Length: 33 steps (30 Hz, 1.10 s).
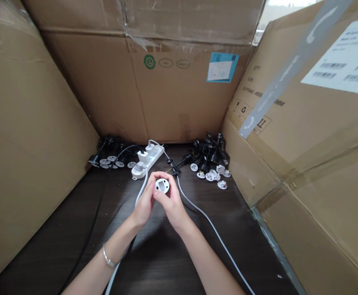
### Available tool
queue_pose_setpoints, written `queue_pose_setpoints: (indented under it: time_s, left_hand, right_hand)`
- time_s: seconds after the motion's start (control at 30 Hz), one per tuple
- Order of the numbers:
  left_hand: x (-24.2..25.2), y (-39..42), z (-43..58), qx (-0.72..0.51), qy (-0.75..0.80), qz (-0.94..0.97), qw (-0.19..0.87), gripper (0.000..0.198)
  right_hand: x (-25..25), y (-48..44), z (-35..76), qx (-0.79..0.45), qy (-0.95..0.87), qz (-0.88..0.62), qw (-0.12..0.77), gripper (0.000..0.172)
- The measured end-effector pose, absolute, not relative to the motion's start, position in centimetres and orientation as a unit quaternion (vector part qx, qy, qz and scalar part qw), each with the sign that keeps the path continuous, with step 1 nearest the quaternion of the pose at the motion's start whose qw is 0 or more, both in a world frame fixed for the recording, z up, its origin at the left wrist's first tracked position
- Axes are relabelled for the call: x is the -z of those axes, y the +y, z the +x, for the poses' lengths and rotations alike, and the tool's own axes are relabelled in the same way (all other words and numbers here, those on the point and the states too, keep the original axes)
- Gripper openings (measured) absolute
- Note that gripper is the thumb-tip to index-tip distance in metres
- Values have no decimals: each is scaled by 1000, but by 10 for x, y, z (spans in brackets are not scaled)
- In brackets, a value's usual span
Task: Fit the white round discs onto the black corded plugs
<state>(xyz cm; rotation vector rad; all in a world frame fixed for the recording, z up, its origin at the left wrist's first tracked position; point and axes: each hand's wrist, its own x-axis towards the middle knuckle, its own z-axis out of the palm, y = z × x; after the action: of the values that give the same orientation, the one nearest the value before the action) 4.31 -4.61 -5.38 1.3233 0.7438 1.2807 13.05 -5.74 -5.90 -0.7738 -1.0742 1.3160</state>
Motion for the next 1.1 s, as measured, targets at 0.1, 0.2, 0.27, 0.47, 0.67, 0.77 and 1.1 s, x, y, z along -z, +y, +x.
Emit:
queue_pose_setpoints:
  time_s: [0.1,0.2,0.27,0.47,0.67,0.77,1.1]
  left_hand:
    - [52,-46,44,-544,328,555,537,18]
    - [54,-47,45,-543,336,551,537,18]
    - [55,-49,47,-551,348,562,509,19]
    - [58,-59,53,-581,348,606,417,18]
    - [57,-61,54,-586,344,597,426,17]
    - [57,-58,52,-576,340,575,471,20]
    - [50,-58,47,-518,299,609,522,21]
  right_hand:
    - [59,-58,133,-586,-462,-299,594,40]
    - [60,-57,133,-589,-457,-318,585,34]
    - [61,-57,131,-556,-469,-354,587,35]
    - [62,-66,121,-358,-530,-425,641,32]
    - [60,-70,119,-349,-525,-426,650,31]
    - [58,-68,120,-410,-495,-405,650,32]
    - [59,-63,125,-472,-440,-376,665,32]
